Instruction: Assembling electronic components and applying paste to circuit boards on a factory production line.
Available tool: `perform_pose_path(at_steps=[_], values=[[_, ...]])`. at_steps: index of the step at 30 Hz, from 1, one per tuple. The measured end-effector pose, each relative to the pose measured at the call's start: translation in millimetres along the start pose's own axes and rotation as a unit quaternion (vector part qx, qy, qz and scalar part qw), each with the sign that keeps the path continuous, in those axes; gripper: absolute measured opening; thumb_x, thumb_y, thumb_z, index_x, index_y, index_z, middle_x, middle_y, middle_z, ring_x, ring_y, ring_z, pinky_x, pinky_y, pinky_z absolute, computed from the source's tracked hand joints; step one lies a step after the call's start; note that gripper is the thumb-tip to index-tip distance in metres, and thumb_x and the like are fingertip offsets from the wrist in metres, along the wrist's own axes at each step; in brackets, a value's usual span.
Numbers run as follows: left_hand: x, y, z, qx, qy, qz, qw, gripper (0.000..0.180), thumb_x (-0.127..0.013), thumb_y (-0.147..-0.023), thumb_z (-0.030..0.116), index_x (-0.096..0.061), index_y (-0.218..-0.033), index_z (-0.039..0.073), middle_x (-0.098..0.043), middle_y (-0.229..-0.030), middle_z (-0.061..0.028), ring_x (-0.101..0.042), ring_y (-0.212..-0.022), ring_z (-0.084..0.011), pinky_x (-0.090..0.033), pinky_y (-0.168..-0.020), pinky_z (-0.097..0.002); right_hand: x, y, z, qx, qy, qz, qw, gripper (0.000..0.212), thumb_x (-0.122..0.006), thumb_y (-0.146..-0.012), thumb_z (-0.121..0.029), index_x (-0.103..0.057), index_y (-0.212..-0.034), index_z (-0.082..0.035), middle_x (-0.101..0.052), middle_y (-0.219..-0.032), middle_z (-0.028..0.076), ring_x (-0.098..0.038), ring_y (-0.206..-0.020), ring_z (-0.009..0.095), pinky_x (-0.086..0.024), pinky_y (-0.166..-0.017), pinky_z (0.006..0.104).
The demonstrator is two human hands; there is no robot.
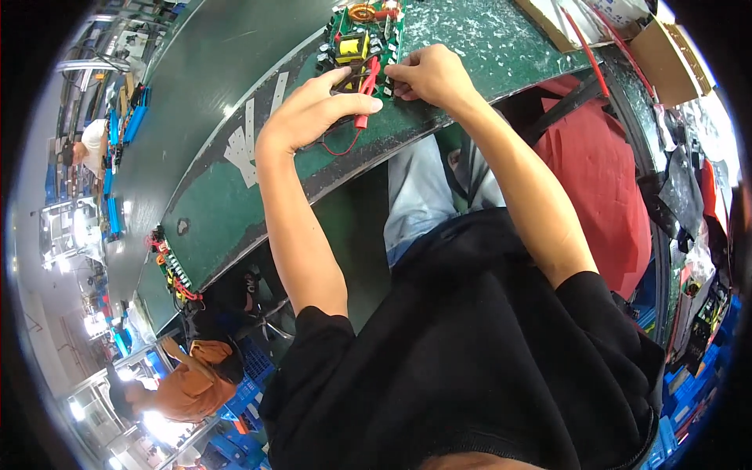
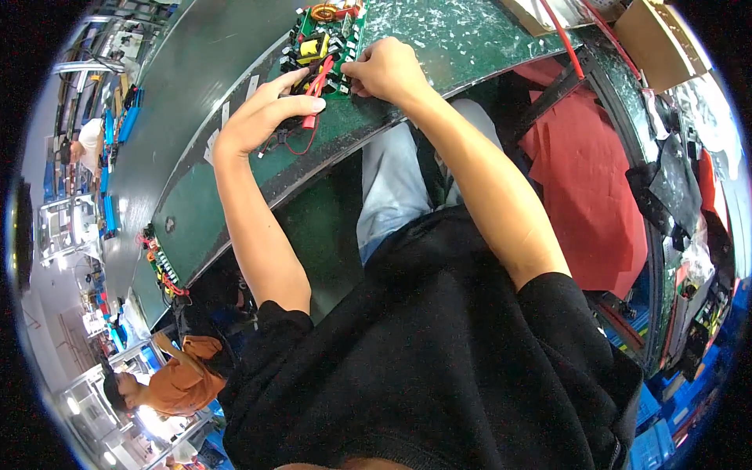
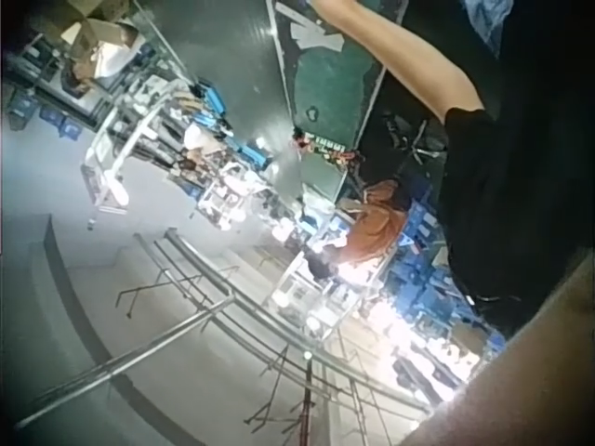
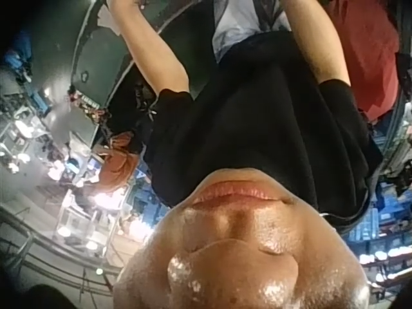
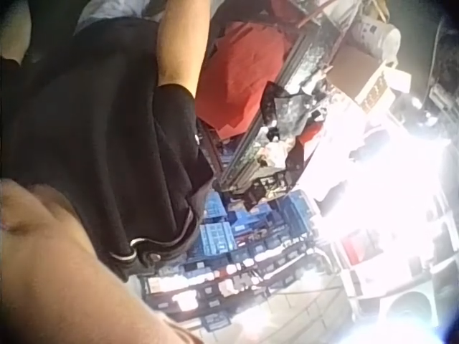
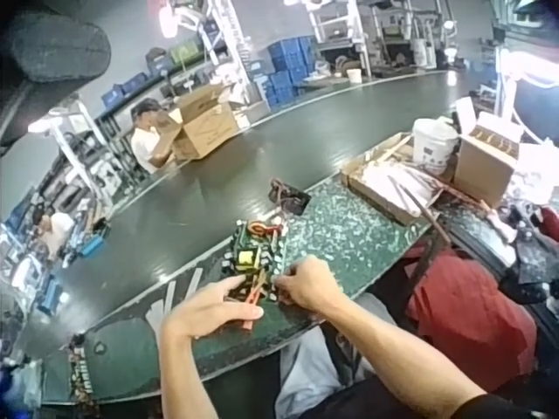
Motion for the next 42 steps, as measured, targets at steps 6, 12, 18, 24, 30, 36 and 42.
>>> perform_pose_path(at_steps=[6, 12, 18, 24, 30, 36, 42], values=[[-4, 2, 13, -0.01, -0.001, 0.006, 1.0, 0.097, -0.073, -0.076, 0.045, -0.036, -0.145, -0.012, -0.059, -0.125, -0.021, -0.053, -0.12, -0.024, -0.037, -0.105, -0.0323, 18, -18, 4, 0.013, 0.016, 0.049, 0.999, 0.029, -0.072, -0.085, -0.024, -0.074, -0.078, 0.004, -0.072, -0.069, 0.011, -0.072, -0.06, 0.015, -0.058, -0.063, 0.026], [-1, 9, 7, 0.014, -0.004, -0.002, 1.0, 0.099, -0.073, -0.075, 0.045, -0.035, -0.145, -0.013, -0.062, -0.121, -0.0217, -0.055, -0.119, -0.0259, -0.037, -0.105, -0.0336, 7, -19, 2, -0.002, 0.01, 0.002, 1.0, 0.028, -0.071, -0.089, -0.018, -0.071, -0.089, 0.009, -0.072, -0.077, 0.011, -0.07, -0.067, 0.014, -0.06, -0.063, 0.0262], [2, 5, 7, 0.009, -0.026, 0.011, 1.0, 0.099, -0.074, -0.074, 0.045, -0.035, -0.145, -0.013, -0.063, -0.119, -0.0225, -0.055, -0.119, -0.0256, -0.037, -0.105, -0.0328, 9, -31, 13, -0.049, -0.057, -0.006, 0.997, 0.027, -0.07, -0.091, -0.016, -0.069, -0.093, 0.011, -0.07, -0.078, 0.011, -0.069, -0.068, 0.014, -0.06, -0.064, 0.0263], [1, 6, 2, 0.026, -0.034, -0.01, 0.999, 0.099, -0.075, -0.074, 0.043, -0.034, -0.144, -0.014, -0.064, -0.117, -0.0221, -0.056, -0.116, -0.024, -0.038, -0.103, -0.0323, 7, -38, 3, -0.032, 0.044, -0.027, 0.998, 0.032, -0.074, -0.088, -0.019, -0.068, -0.093, 0.012, -0.071, -0.08, 0.013, -0.069, -0.068, 0.015, -0.06, -0.063, 0.0272], [8, 5, 4, -0.025, -0.021, 0.071, 0.997, 0.042, -0.074, -0.076, 0.036, -0.065, -0.102, 0.004, -0.07, -0.08, -0.0056, -0.065, -0.079, -0.0158, -0.048, -0.077, -0.0309, 29, -61, 8, -0.02, -0.067, 0.017, 0.997, 0.026, -0.076, -0.085, -0.014, -0.07, -0.093, 0.01, -0.071, -0.08, 0.011, -0.068, -0.066, 0.015, -0.059, -0.064, 0.0263], [3, 8, 7, 0.013, -0.01, 0.008, 1.0, 0.096, -0.076, -0.076, 0.037, -0.033, -0.146, -0.012, -0.068, -0.09, -0.0121, -0.061, -0.092, -0.0154, -0.044, -0.091, -0.0285, 22, -70, 8, -0.021, 0.007, 0.018, 1.0, 0.024, -0.076, -0.084, -0.014, -0.07, -0.091, 0.007, -0.071, -0.082, 0.012, -0.069, -0.07, 0.016, -0.06, -0.066, 0.027], [1, -4, 9, 0.001, -0.04, 0.02, 0.999, 0.094, -0.076, -0.077, 0.037, -0.034, -0.145, -0.012, -0.067, -0.088, -0.0114, -0.061, -0.087, -0.0156, -0.045, -0.086, -0.0284, 46, -63, -2, -0.052, -0.111, 0.012, 0.992, 0.026, -0.072, -0.088, -0.016, -0.068, -0.094, 0.009, -0.071, -0.084, 0.013, -0.07, -0.072, 0.019, -0.06, -0.067, 0.0284]])
Point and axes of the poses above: each hand's wrist, its own y-axis away from the middle knuckle, its own x-axis out of the back of the hand, z = x × y, the point moved 10 cm from there along -y, towards the middle knuckle
